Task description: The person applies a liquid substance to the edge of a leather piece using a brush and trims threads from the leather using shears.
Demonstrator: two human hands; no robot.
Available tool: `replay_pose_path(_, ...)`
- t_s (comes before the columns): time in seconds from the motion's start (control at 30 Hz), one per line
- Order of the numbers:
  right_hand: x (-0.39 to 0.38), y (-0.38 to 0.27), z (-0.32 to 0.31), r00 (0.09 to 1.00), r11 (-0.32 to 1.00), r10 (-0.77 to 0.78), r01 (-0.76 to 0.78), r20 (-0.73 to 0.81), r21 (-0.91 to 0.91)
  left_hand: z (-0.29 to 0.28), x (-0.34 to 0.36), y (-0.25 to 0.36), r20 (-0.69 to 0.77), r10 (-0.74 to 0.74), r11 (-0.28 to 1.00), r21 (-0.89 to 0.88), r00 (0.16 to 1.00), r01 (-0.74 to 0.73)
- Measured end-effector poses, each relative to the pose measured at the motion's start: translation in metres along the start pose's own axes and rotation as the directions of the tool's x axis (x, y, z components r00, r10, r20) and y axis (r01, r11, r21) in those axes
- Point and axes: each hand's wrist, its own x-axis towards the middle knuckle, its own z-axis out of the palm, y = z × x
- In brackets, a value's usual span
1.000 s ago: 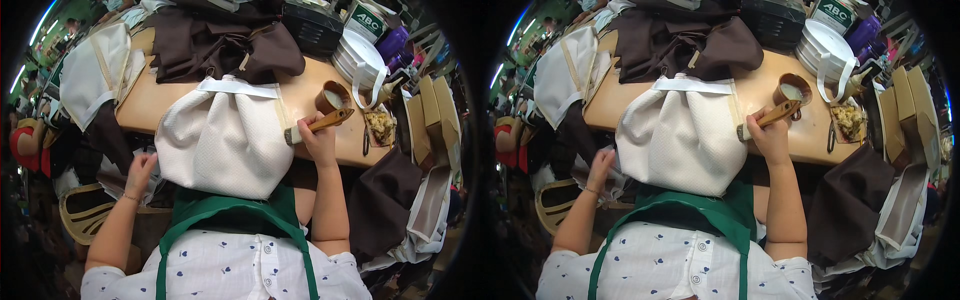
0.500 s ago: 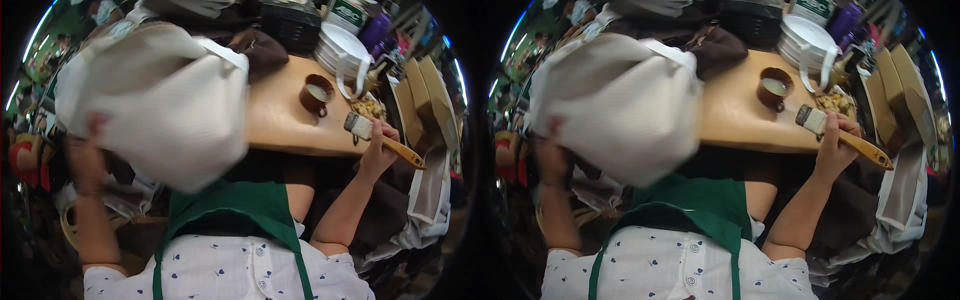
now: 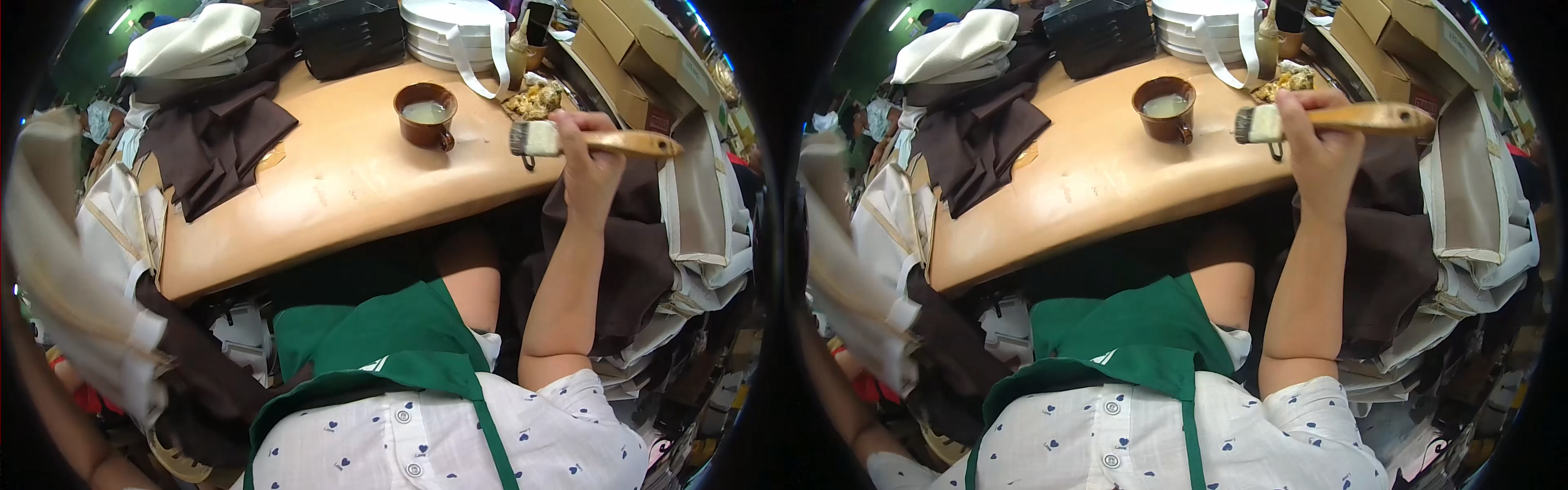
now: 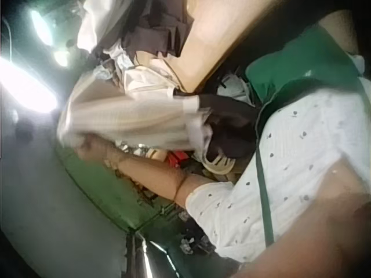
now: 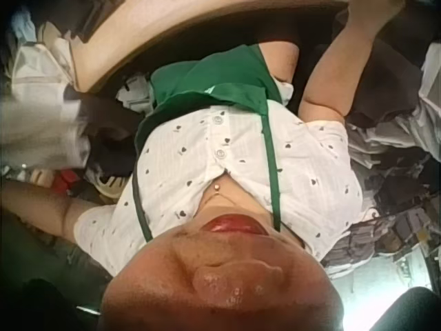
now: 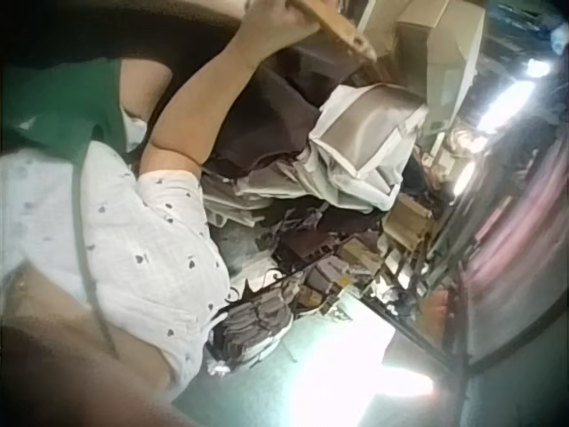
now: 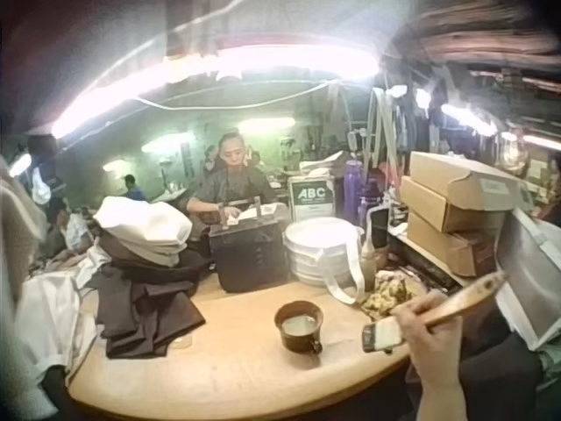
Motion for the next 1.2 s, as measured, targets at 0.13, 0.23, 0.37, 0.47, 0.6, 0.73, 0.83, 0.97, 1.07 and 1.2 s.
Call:
replay_pose_path(0.13,0.018,0.006,0.043,0.967,0.99,0.029,0.007,0.254,-0.143,0.126,0.017,0.077,0.112,0.431,0.88,-0.272,0.896,-0.389)
replay_pose_path(0.23,0.039,0.024,0.077,0.914,0.946,0.004,0.128,0.406,-0.297,0.229,0.01,0.134,0.17,0.367,0.873,-0.403,0.915,-0.275)
replay_pose_path(0.37,0.06,0.048,0.1,0.846,0.836,0.179,0.139,0.502,-0.532,0.28,-0.011,0.184,0.056,0.26,0.964,0.041,0.964,-0.263)
replay_pose_path(0.47,0.064,0.053,0.11,0.796,0.771,0.271,0.158,0.542,-0.618,0.266,-0.039,0.196,0.166,0.504,0.85,-0.272,0.848,-0.452)
replay_pose_path(0.6,0.061,0.059,0.131,0.719,0.702,0.405,0.152,0.565,-0.696,0.26,-0.091,0.186,0.412,0.688,0.725,-0.426,0.597,-0.542)
replay_pose_path(0.73,0.061,0.062,0.149,0.629,0.571,0.438,0.357,0.642,-0.739,0.272,-0.095,0.178,0.46,0.651,0.759,-0.405,0.604,-0.51)
replay_pose_path(0.83,0.061,0.06,0.157,0.571,0.508,0.435,0.484,0.697,-0.713,0.281,-0.09,0.177,0.557,0.615,0.787,-0.393,0.558,-0.475)
replay_pose_path(0.97,0.061,0.044,0.164,0.509,0.439,0.458,0.584,0.729,-0.683,0.292,-0.087,0.174,0.604,0.573,0.816,-0.365,0.554,-0.447)
replay_pose_path(1.07,0.062,0.031,0.17,0.469,0.397,0.46,0.651,0.754,-0.647,0.297,-0.081,0.174,0.632,0.546,0.834,-0.354,0.55,-0.422)
replay_pose_path(1.2,0.066,0.03,0.172,0.43,0.275,0.421,0.779,0.799,-0.564,0.294,-0.074,0.179,0.654,0.507,0.856,-0.303,0.562,-0.419)
